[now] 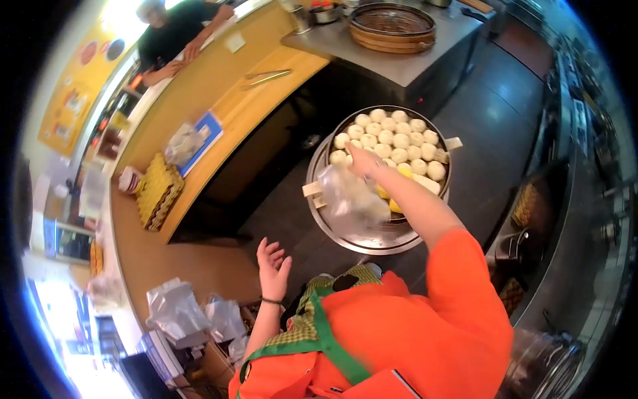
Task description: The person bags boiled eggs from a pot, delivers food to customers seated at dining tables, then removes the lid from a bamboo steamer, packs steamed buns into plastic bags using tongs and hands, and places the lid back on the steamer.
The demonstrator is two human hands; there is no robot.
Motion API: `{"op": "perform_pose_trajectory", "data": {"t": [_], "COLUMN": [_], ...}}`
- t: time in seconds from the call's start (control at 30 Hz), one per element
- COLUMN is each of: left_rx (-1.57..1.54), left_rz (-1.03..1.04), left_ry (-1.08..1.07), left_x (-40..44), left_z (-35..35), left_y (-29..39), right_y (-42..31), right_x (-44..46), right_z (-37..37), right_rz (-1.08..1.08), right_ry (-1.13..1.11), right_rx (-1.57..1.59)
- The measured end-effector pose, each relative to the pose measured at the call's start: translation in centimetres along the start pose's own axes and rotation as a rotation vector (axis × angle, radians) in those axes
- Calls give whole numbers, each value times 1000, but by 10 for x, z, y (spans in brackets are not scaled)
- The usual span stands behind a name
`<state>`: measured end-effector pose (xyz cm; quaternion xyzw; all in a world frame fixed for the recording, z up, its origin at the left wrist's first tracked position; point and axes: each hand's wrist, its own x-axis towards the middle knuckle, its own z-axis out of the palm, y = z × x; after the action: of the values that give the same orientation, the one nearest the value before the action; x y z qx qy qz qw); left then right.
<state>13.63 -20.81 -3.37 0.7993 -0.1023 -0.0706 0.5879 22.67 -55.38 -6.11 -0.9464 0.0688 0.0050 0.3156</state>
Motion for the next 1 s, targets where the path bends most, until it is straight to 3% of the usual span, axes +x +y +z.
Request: {"op": "perform_pose_trajectory", "data": {"t": [0.07, 0.13, 0.2, 0.23, 0.33, 0.43, 0.47, 0.53, 0.6, 0.63, 0.7, 0.73, 0.77, 0.8, 0.87, 0.93, 1.0], "left_rx": [45, -30, -69, -105, -77, -46, -50, 164, 238, 173, 100, 43, -14, -18, 42, 61, 223], "left_rz": [-8, -56, -74, -117, -186, -100, -36, 310, 408, 335, 260, 100, -60, -58, -189, -215, -61], "left_ry": [-28, -56, -54, -41, -29, -127, -168, -185, -183, -170, -151, -133, -114, -108, -304, -309, -166], "left_x": [-5, -12, -22, -28, -38, -27, -20, -5, 3, 1, -4, -7, -8, -9, -13, -18, -19], "left_z": [-4, -8, -13, -17, -20, 3, 12, 20, 24, 27, 29, 29, 29, 29, 26, 24, 21], "left_y": [-8, -9, -16, -19, -42, -32, -17, 15, 30, 30, 25, 10, 5, 1, 1, 11, 14], "right_y": [47, 92, 123, 127, 98, -10, -29, -79, -112, -119, -127, -127, -127, -126, -123, -122, -128], "right_x": [44, 65, 39, 23, -17, -64, -71, -91, -110, -119, -131, -135, -138, -140, -140, -139, -141], "right_z": [11, 8, -20, -29, -42, -17, 4, 23, 33, 37, 41, 44, 46, 48, 56, 64, 71], "right_rz": [116, 482, 476, 479, 448, 129, -14, -291, -668, -682, -558, -564, -406, -242, -147, -118, -211], "right_ry": [37, 156, -74, -74, 126, 233, 278, 224, 222, 224, 111, 109, 66, 20, -47, -72, -32], "right_rx": [-133, -164, -490, -490, 61, 415, 369, 174, 171, 168, 319, 316, 496, 672, 736, 856, 766]}}
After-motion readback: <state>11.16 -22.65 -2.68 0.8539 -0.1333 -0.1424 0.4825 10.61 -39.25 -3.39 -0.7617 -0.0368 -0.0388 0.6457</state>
